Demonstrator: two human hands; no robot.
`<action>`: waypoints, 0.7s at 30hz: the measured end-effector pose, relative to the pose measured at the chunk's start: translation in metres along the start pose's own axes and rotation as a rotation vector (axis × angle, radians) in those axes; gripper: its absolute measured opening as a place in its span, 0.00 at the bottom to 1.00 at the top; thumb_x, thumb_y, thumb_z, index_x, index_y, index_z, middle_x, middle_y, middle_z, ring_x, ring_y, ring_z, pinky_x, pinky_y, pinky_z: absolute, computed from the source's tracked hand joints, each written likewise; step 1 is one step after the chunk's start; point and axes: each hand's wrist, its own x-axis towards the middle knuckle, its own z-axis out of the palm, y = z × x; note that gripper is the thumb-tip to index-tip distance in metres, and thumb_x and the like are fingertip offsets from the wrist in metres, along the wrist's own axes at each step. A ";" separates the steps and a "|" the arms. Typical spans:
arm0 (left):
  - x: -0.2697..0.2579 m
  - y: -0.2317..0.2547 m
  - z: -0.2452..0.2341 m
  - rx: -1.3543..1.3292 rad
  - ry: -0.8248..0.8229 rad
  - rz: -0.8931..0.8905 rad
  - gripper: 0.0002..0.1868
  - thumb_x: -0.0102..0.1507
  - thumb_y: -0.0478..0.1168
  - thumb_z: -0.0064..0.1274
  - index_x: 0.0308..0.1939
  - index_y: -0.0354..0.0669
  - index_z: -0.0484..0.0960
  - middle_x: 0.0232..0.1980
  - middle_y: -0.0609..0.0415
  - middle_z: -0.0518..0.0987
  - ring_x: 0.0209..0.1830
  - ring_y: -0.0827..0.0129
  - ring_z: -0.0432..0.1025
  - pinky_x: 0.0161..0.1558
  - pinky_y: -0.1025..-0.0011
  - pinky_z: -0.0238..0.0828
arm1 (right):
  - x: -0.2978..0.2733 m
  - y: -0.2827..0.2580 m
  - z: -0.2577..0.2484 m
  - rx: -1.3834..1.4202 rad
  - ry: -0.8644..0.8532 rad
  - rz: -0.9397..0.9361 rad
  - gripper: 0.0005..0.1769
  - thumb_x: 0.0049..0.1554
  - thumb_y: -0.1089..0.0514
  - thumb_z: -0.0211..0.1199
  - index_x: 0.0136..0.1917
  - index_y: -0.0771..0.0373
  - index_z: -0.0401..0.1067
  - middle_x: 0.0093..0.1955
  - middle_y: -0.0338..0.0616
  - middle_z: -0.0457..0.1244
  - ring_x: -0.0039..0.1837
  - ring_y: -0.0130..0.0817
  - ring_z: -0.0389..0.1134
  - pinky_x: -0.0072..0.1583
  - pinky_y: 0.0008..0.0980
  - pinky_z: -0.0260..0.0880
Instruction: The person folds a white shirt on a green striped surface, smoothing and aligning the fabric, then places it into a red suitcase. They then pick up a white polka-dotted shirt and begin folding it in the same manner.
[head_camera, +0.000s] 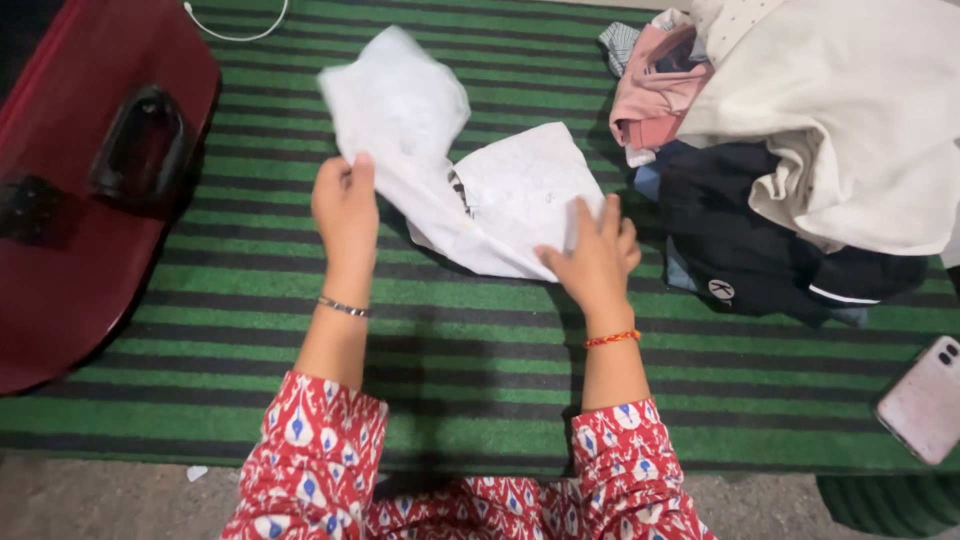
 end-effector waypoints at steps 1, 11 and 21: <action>-0.003 -0.005 -0.005 0.007 -0.026 -0.047 0.17 0.72 0.48 0.56 0.45 0.34 0.78 0.41 0.49 0.80 0.41 0.68 0.72 0.45 0.68 0.72 | 0.002 0.002 0.002 0.011 0.007 0.087 0.53 0.42 0.37 0.76 0.75 0.54 0.60 0.79 0.62 0.46 0.74 0.70 0.47 0.67 0.72 0.48; -0.065 0.017 0.048 -0.326 -0.403 -0.113 0.31 0.70 0.47 0.55 0.70 0.33 0.65 0.63 0.46 0.77 0.61 0.64 0.72 0.61 0.69 0.68 | 0.003 -0.007 0.034 0.819 0.066 -0.001 0.30 0.57 0.59 0.62 0.73 0.62 0.67 0.68 0.57 0.65 0.62 0.53 0.69 0.61 0.41 0.70; -0.072 0.017 0.088 -0.446 -0.731 -0.202 0.23 0.68 0.42 0.57 0.64 0.32 0.78 0.58 0.50 0.82 0.57 0.72 0.73 0.59 0.72 0.71 | -0.004 -0.036 0.012 0.372 0.027 -0.266 0.52 0.42 0.50 0.78 0.74 0.69 0.59 0.78 0.68 0.47 0.74 0.68 0.50 0.71 0.54 0.54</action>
